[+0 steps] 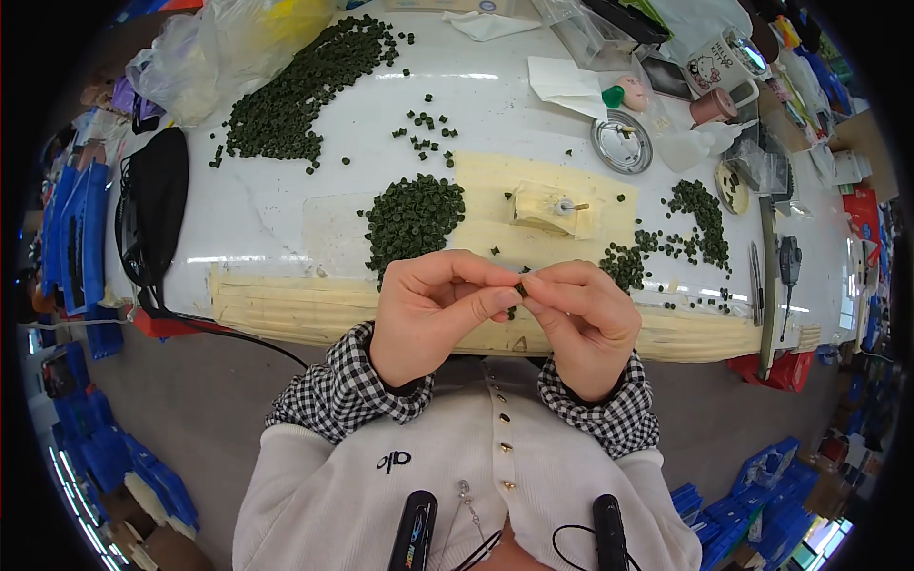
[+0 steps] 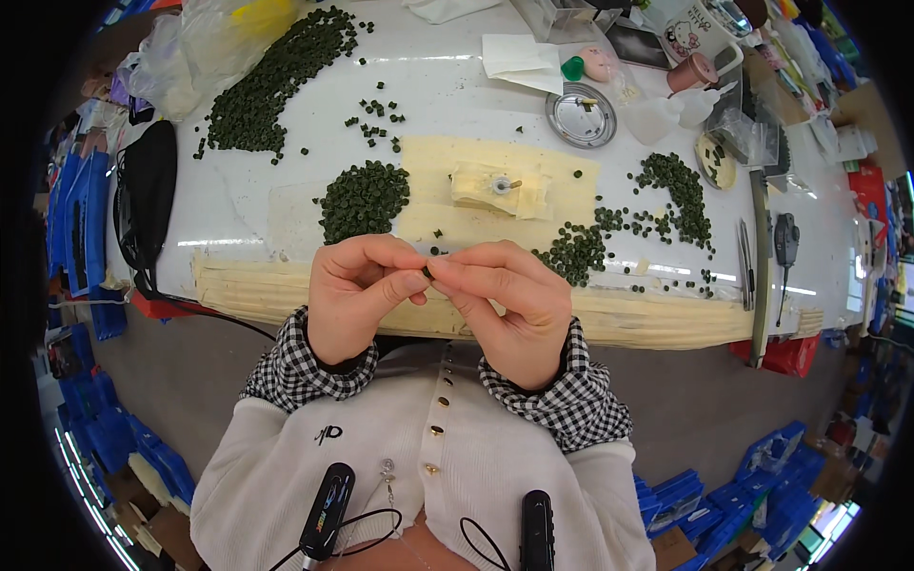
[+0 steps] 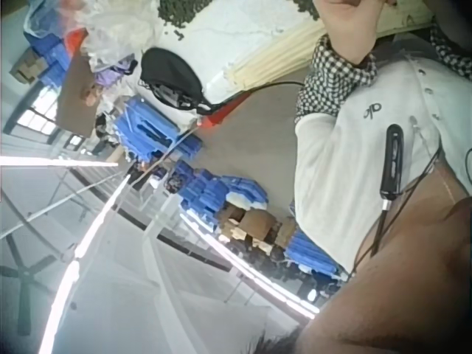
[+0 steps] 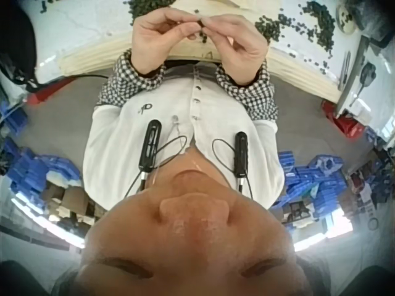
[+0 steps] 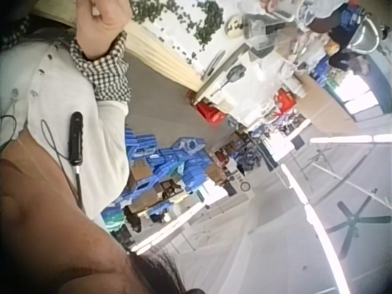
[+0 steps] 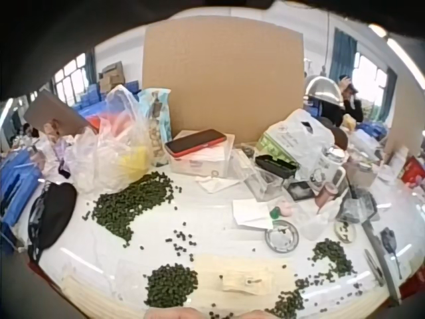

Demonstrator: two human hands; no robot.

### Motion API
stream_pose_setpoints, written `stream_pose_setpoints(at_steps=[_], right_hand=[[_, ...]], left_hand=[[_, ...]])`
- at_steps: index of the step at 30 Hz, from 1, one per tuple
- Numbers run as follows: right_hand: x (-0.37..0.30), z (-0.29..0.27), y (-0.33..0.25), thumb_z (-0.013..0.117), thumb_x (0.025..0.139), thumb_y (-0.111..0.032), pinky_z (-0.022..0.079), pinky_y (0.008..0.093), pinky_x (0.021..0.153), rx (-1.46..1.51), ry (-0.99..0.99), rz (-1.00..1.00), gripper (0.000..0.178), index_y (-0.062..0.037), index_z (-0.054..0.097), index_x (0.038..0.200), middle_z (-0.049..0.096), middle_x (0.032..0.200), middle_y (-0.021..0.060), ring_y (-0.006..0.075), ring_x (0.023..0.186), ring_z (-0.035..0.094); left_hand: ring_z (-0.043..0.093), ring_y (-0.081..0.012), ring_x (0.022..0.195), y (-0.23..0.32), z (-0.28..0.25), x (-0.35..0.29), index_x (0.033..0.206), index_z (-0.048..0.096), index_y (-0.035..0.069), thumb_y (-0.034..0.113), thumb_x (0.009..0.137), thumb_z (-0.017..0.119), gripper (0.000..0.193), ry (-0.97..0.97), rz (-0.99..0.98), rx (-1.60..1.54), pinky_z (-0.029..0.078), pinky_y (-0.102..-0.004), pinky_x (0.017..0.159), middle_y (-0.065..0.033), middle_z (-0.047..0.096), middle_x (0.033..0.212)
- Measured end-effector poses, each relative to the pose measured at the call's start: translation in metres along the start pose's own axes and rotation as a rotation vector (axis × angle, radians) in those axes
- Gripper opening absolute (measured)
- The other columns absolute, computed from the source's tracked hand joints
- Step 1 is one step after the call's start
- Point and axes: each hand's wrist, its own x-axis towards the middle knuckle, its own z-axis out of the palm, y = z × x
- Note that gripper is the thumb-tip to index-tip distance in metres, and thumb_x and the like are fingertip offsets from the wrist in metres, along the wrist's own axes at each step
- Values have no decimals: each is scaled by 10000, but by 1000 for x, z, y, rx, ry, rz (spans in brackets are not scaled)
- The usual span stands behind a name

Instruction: The person is manually assembling small green plastic leaf-shaped components with small black central connectors on a workbench.

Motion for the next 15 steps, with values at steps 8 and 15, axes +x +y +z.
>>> stream_pose_setpoints(at_steps=[8,15], right_hand=[[0,7,0,681,809,66,524,266,736,-35,38,20,288,14,681,1092,671,1025,140,203,851,655],[4,6,-7,679,807,67,524,267,749,-148,-8,-18,268,13,688,1069,661,1046,145,206,901,650]], left_hand=[[638,-144,921,-1,-3,1,1021,654,-48,-65,849,661,173,21,180,188,519,-260,833,-110,655,1000],[620,-150,826,2,-3,8,985,678,-26,-80,806,692,187,34,432,507,496,-266,723,-108,661,909]])
